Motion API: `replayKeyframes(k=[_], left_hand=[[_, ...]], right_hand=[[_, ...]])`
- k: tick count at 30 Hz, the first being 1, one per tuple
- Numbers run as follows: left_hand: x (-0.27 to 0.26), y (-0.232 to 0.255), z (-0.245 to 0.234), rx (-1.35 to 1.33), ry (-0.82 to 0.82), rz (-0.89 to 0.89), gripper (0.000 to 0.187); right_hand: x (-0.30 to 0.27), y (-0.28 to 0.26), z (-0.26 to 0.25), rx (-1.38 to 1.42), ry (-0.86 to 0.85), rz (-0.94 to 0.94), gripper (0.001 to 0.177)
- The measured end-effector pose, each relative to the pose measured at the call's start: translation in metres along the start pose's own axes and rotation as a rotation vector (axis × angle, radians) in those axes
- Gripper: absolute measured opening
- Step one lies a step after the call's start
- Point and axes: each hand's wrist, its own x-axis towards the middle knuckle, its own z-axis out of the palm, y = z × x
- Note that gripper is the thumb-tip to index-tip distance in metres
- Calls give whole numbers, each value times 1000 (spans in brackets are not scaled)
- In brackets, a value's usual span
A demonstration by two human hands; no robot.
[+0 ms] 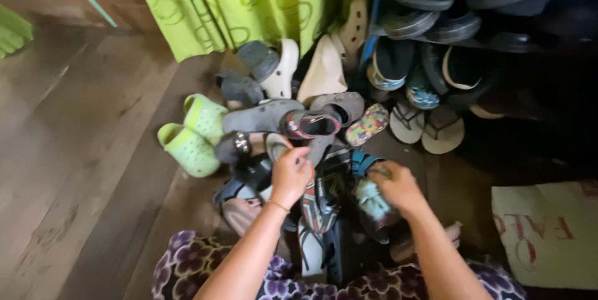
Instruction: The person sits on the floor and wipes various shoes and sandals with a cloth. They pick up each item, wipe it, and place it on a nearby shoe rack.
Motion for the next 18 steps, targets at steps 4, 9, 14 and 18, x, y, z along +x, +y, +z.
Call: replayKeyframes(k=[4, 9, 14, 18], left_hand=[[-11, -57, -51, 7, 79, -205, 28], [-28, -108, -69, -18, 84, -230, 26], [-39, -97, -47, 226, -265, -380, 30], [-29, -81, -52, 308, -326, -388, 27]], right_hand=[[-17, -1, 68, -300, -266, -96, 48], [-50, -5, 112, -433, -244, -67, 62], [-61, -43, 67, -291, -290, -94, 47], [-81, -78, 20, -222, -238, -120, 42]])
